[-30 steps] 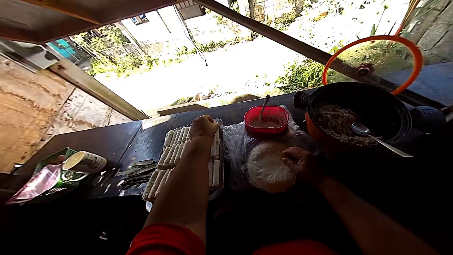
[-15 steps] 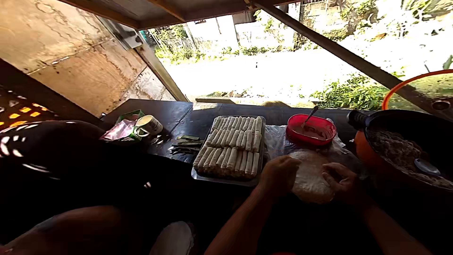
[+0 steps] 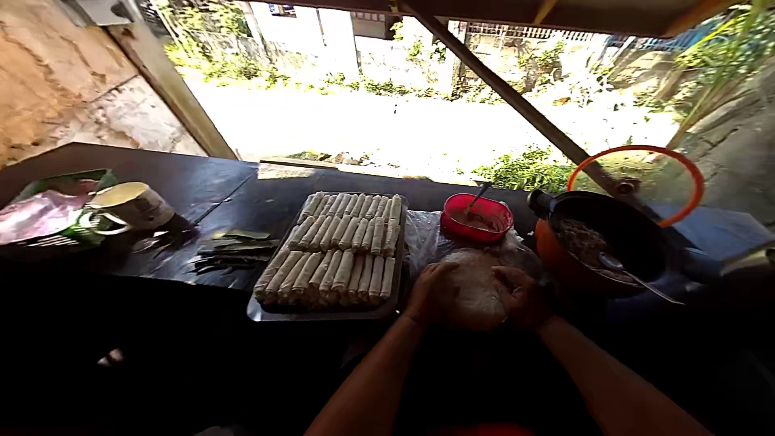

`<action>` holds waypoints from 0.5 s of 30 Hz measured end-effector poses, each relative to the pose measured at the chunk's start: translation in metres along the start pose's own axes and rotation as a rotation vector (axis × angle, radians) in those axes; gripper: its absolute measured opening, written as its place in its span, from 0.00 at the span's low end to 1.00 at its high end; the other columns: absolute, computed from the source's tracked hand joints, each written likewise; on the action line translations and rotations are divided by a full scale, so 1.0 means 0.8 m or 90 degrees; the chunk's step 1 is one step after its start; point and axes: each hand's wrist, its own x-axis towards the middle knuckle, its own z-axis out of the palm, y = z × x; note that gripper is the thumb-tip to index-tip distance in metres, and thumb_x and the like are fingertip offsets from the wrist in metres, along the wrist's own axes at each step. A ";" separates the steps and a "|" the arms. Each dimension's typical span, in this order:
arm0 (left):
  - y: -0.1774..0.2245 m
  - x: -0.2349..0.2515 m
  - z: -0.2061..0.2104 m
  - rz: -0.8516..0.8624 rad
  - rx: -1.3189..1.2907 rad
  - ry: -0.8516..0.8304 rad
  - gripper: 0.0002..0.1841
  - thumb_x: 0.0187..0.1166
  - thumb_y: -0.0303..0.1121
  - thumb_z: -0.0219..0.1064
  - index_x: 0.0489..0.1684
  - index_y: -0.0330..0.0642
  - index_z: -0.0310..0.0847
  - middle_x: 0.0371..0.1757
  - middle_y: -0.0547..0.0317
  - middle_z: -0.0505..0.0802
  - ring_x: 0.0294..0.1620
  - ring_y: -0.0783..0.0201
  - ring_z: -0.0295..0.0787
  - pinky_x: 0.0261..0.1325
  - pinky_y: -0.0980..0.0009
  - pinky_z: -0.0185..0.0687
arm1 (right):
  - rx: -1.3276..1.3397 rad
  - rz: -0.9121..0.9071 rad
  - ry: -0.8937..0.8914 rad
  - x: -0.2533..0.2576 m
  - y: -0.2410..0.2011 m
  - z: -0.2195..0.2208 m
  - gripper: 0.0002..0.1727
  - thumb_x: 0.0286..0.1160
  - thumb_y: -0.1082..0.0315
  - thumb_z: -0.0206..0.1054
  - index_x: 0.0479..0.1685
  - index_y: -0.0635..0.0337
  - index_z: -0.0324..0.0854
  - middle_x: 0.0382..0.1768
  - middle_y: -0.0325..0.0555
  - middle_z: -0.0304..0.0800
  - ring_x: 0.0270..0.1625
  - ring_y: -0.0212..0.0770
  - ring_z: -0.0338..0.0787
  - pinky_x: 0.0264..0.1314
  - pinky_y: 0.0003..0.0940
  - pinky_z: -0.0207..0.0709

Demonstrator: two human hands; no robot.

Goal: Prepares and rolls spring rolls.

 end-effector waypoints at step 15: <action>-0.016 -0.009 -0.004 0.048 0.064 0.014 0.23 0.70 0.45 0.72 0.63 0.47 0.88 0.64 0.56 0.93 0.69 0.60 0.88 0.74 0.58 0.82 | -0.390 0.555 -0.298 0.029 -0.023 -0.303 0.25 0.82 0.43 0.66 0.54 0.59 0.89 0.51 0.58 0.92 0.60 0.59 0.90 0.64 0.67 0.79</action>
